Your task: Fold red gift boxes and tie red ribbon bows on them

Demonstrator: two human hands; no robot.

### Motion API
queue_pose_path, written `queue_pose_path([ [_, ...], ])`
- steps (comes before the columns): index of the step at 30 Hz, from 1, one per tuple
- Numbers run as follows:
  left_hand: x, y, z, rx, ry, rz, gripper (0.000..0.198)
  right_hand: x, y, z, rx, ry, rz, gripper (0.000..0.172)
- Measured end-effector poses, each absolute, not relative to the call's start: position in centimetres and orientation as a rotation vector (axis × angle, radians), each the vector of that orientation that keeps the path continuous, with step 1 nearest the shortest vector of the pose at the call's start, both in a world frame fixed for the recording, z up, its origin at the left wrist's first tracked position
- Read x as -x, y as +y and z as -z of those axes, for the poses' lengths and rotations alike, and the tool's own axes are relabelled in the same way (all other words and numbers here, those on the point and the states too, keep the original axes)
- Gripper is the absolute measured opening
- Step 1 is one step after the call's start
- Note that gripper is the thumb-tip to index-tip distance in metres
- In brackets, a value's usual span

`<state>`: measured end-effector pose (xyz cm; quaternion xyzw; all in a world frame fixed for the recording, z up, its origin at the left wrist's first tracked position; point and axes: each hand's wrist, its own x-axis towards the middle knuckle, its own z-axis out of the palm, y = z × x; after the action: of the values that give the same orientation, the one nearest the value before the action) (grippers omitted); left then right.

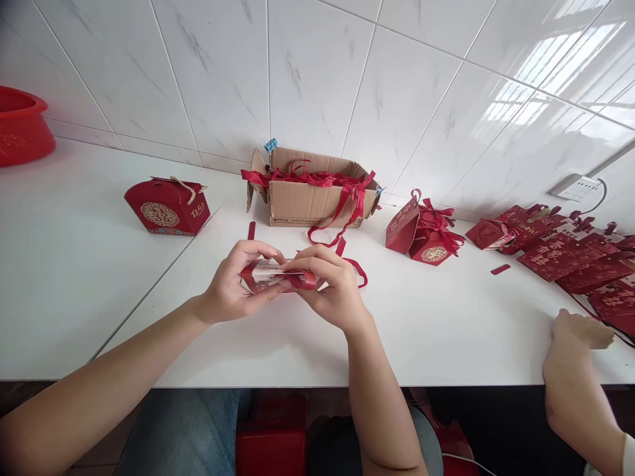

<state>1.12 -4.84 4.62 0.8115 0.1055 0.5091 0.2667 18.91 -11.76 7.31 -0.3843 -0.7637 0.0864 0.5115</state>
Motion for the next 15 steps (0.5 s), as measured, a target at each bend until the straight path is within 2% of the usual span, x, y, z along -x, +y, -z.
queue_pose_path([
  [9, -1.09, -4.93, -4.51, -2.171, 0.215, -1.355, 0.043, -18.85, -12.05, -7.55, 0.891, -1.914, -0.062, 0.019],
  [15, -1.21, -5.35, -4.71, -2.187, 0.196, -1.367, 0.039, -18.83, -12.36, -7.59, 0.895, -1.972, 0.032, 0.028],
])
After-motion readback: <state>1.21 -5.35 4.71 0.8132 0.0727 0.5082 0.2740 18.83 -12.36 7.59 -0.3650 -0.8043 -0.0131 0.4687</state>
